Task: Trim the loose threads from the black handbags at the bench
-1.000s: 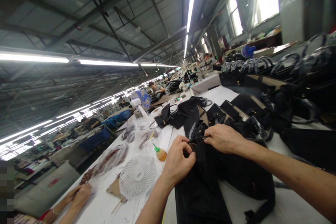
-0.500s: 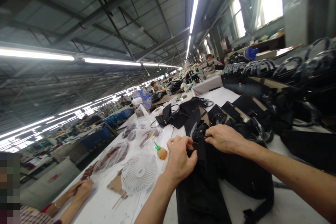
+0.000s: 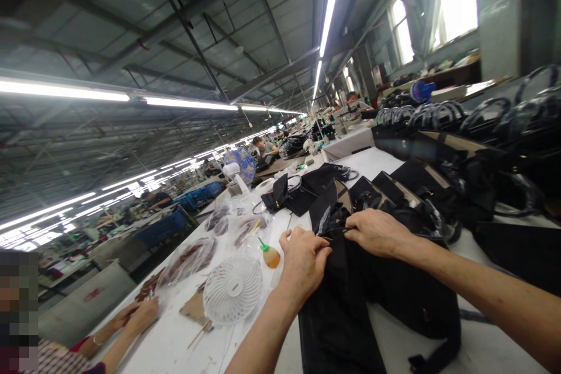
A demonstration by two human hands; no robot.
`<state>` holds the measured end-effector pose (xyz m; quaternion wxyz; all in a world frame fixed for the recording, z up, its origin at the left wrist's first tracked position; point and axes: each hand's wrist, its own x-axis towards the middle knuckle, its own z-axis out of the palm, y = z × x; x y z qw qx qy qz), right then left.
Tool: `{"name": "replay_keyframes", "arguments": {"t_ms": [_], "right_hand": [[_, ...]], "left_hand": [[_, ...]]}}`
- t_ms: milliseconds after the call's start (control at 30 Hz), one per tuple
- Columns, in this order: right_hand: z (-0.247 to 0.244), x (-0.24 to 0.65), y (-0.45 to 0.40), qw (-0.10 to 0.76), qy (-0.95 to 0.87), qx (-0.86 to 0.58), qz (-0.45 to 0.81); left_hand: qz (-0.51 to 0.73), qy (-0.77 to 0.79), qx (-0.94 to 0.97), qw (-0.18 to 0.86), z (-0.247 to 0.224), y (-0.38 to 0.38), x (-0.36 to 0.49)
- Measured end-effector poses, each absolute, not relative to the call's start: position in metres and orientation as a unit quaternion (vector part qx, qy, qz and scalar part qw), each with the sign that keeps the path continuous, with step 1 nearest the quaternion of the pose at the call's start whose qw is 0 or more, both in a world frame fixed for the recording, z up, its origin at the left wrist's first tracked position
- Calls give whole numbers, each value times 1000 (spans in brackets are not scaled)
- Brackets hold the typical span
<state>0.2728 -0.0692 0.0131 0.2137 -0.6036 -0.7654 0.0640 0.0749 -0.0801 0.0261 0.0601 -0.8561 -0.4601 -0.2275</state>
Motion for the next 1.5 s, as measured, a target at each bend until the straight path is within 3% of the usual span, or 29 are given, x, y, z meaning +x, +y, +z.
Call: {"name": "replay_keyframes", "arguments": {"t_ms": [967, 1500], "right_hand": [[10, 273, -67, 246, -774, -579, 69], [9, 275, -64, 231, -784, -571, 75]], "left_hand": [[-260, -477, -837, 55, 21, -53, 75], [-207, -532, -819, 60, 22, -34, 88]]}}
